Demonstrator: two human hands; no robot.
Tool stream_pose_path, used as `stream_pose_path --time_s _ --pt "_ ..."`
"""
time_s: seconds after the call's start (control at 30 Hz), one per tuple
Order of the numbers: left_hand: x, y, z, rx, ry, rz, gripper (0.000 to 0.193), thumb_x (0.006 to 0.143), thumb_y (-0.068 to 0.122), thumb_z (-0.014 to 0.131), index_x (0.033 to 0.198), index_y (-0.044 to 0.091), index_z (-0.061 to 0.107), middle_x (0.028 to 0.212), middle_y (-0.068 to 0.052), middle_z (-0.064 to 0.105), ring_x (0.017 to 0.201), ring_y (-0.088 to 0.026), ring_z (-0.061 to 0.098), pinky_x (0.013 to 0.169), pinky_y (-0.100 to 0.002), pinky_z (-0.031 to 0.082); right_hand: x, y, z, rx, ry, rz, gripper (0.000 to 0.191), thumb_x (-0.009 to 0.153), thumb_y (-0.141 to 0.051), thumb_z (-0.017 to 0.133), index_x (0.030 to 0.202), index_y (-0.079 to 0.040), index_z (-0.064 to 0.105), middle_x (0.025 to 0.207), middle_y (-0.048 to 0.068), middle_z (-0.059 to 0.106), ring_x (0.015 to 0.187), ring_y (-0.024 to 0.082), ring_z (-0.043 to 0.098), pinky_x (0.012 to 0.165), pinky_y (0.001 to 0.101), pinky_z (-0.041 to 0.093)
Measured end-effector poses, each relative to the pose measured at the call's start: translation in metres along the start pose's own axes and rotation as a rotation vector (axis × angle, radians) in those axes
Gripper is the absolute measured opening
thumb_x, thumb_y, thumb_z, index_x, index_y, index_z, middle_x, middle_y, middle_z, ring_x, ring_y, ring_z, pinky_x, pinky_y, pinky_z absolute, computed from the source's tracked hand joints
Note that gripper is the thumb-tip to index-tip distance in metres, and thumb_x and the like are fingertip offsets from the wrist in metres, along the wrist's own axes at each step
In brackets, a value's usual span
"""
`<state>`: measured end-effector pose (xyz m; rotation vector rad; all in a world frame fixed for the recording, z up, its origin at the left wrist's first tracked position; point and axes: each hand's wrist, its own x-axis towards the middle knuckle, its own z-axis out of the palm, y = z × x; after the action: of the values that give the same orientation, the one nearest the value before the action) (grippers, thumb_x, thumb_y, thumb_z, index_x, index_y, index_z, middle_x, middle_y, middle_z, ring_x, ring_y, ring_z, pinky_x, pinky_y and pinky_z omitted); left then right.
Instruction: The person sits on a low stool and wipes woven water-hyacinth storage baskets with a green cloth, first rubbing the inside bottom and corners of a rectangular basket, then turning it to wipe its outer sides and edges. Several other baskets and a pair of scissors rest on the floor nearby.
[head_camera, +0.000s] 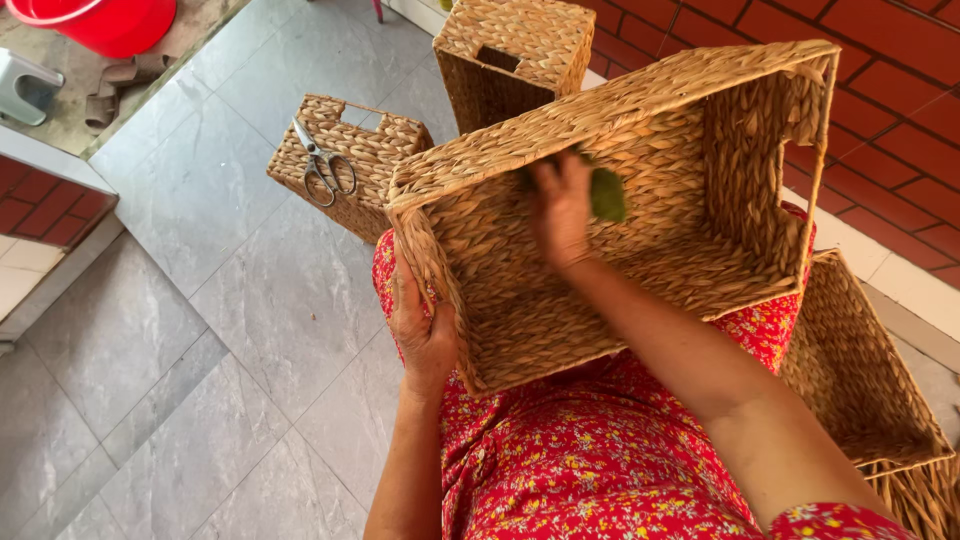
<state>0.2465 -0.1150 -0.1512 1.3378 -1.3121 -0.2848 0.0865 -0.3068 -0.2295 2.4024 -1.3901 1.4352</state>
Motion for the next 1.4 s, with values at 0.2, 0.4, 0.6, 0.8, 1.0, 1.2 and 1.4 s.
stream_pose_path --time_s 0.2,0.4,0.6,0.8,1.0,1.2,1.4 --pt "0.002 -0.003 -0.003 -0.068 0.021 -0.057 0.079 0.087 -0.013 0.052 0.161 -0.006 0.028 0.159 -0.02 0.048 0.147 -0.028 0.048 0.12 -0.033 0.038 -0.003 -0.086 0.011 0.312 -0.342 -0.302 0.065 0.092 -0.012 0.066 0.153 -0.009 0.046 0.157 0.015 0.045 0.144 0.035 0.045 0.122 0.0456 0.038" --pt "0.002 -0.002 0.001 -0.037 0.019 -0.017 0.08 0.086 -0.015 0.051 0.161 -0.007 0.027 0.162 -0.02 0.045 0.151 -0.028 0.043 0.124 -0.034 0.033 0.014 0.011 -0.016 -0.273 -0.693 -0.41 0.071 0.083 -0.012 0.07 0.149 -0.025 0.048 0.157 0.01 0.037 0.14 0.032 0.039 0.116 0.054 0.033" --pt "0.005 0.002 0.003 -0.079 -0.009 -0.053 0.08 0.085 -0.013 0.049 0.161 -0.008 0.025 0.163 -0.021 0.043 0.152 -0.029 0.042 0.124 -0.034 0.032 0.019 0.121 -0.075 -0.403 -0.345 0.024 0.055 0.085 0.0 0.066 0.138 -0.014 0.057 0.14 0.022 0.049 0.121 0.043 0.052 0.098 0.056 0.052" --pt "0.008 0.001 0.004 -0.014 -0.012 0.021 0.08 0.083 -0.014 0.048 0.16 -0.008 0.027 0.165 -0.025 0.038 0.156 -0.034 0.035 0.127 -0.036 0.026 0.01 0.131 -0.068 -0.291 -0.172 0.352 0.037 0.095 0.0 0.063 0.131 -0.007 0.055 0.131 0.031 0.045 0.117 0.054 0.048 0.087 0.0609 0.043" --pt "0.012 -0.006 0.005 0.027 0.027 0.056 0.076 0.088 -0.012 0.052 0.16 -0.004 0.029 0.163 -0.024 0.042 0.154 -0.034 0.041 0.125 -0.037 0.033 -0.003 0.029 -0.024 -0.072 -0.15 0.094 0.049 0.075 -0.002 0.071 0.123 -0.005 0.062 0.122 0.032 0.046 0.109 0.054 0.047 0.093 0.0619 0.043" --pt "0.009 -0.006 -0.001 0.041 0.041 0.027 0.08 0.084 -0.014 0.053 0.16 -0.002 0.03 0.16 -0.024 0.044 0.151 -0.036 0.043 0.123 -0.039 0.036 -0.021 -0.08 0.001 0.193 -0.63 -0.212 0.057 0.069 -0.001 0.071 0.125 -0.007 0.061 0.129 0.021 0.051 0.118 0.044 0.052 0.094 0.0479 0.051" --pt "0.01 -0.003 0.001 0.047 0.042 0.038 0.084 0.082 -0.016 0.051 0.161 -0.002 0.028 0.161 -0.024 0.044 0.151 -0.036 0.044 0.122 -0.038 0.037 -0.013 -0.037 -0.011 0.012 -0.724 -0.349 0.05 0.078 -0.004 0.068 0.125 -0.019 0.063 0.129 0.012 0.055 0.12 0.034 0.056 0.093 0.0459 0.053"
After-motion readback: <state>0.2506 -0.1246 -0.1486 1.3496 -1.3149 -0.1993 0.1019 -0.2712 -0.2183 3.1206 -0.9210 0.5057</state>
